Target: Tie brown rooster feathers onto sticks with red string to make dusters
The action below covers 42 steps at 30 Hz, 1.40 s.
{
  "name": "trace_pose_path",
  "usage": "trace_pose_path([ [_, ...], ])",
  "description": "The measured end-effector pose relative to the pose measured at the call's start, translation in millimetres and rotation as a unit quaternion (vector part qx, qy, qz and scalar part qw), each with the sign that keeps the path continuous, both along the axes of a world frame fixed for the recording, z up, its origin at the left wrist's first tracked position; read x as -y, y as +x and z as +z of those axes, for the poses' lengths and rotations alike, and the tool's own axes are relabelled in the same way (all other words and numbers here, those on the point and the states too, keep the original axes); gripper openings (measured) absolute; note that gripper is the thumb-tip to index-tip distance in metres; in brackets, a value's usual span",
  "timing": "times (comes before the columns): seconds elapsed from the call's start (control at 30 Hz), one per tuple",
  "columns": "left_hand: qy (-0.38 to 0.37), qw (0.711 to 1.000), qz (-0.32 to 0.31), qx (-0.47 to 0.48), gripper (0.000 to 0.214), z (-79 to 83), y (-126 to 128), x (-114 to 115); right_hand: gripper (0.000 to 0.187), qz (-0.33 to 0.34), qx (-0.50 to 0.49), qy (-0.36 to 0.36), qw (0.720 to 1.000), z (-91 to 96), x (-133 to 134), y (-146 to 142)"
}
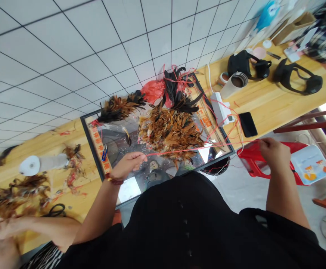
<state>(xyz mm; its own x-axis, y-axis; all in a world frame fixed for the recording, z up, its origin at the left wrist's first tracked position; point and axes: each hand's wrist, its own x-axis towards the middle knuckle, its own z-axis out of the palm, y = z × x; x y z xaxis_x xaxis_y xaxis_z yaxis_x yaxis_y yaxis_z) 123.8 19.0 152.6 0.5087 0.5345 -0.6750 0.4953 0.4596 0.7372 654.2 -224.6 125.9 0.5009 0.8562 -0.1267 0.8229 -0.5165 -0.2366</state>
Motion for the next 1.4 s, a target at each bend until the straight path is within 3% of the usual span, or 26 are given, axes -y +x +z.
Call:
trace_pose_path([
  [0.07, 0.093, 0.992, -0.070, -0.049, 0.031, -5.1, 24, 18, 0.036, -0.013, 0.034, 0.015, 0.999, 0.1, -21, -37],
  [0.13, 0.143, 0.976, -0.161, -0.019, 0.030, -9.4, 55, 37, 0.037, 0.085, -0.110, 0.055, 0.989, 5.9, -46, -94],
  [0.23, 0.170, 0.956, -0.240, 0.005, 0.033, -14.6, 97, 57, 0.062, 0.211, -0.389, 0.009, 0.897, 13.1, -71, -174],
  [0.3, 0.188, 0.948, -0.256, 0.002, 0.034, -16.8, 111, 61, 0.059, 0.204, -0.513, -0.047, 0.833, 12.6, -76, -200],
  [0.33, 0.197, 0.946, -0.258, -0.002, 0.034, -17.5, 114, 61, 0.054, 0.182, -0.544, -0.063, 0.817, 11.4, -75, -202],
  [0.4, 0.212, 0.944, -0.254, -0.013, 0.033, -18.9, 113, 57, 0.048, 0.132, -0.549, -0.062, 0.823, 9.6, -74, -193],
  [0.47, 0.221, 0.943, -0.248, -0.019, 0.032, -20.6, 109, 52, 0.043, 0.112, -0.489, -0.012, 0.865, 10.1, -74, -178],
  [0.57, 0.226, 0.941, -0.251, -0.010, 0.031, -23.6, 107, 50, 0.038, 0.161, -0.393, 0.071, 0.903, 11.9, -83, -171],
  [0.63, 0.227, 0.941, -0.250, 0.002, 0.031, -24.4, 109, 51, 0.044, 0.215, -0.396, 0.065, 0.890, 10.0, -89, -180],
  [0.73, 0.231, 0.945, -0.230, 0.013, 0.031, -22.5, 112, 50, 0.039, 0.245, -0.487, -0.038, 0.837, 3.0, -94, -196],
  [0.83, 0.232, 0.949, -0.214, 0.021, 0.029, -19.2, 111, 44, 0.045, 0.166, -0.563, -0.081, 0.806, -0.6, -95, -193],
  [1.0, 0.247, 0.956, -0.159, 0.018, 0.026, -21.8, 101, 35, 0.048, 0.005, -0.524, 0.038, 0.851, -7.1, -108, -148],
  [1.07, 0.252, 0.961, -0.116, 0.010, 0.026, -26.1, 91, 33, 0.046, -0.076, -0.481, 0.126, 0.865, -21.3, -118, -128],
  [1.17, 0.245, 0.967, -0.061, -0.017, 0.025, -35.7, 69, 34, 0.039, -0.199, -0.412, 0.220, 0.861, -55.9, -132, -105],
  [1.3, 0.212, 0.975, 0.007, -0.061, 0.028, -53.4, 34, 39, 0.026, -0.296, -0.310, 0.194, 0.882, -100.8, -147, -94],
  [1.4, 0.176, 0.979, 0.066, -0.083, 0.032, -65.3, 12, 41, 0.027, -0.314, -0.239, 0.147, 0.907, -116.3, -152, -96],
])
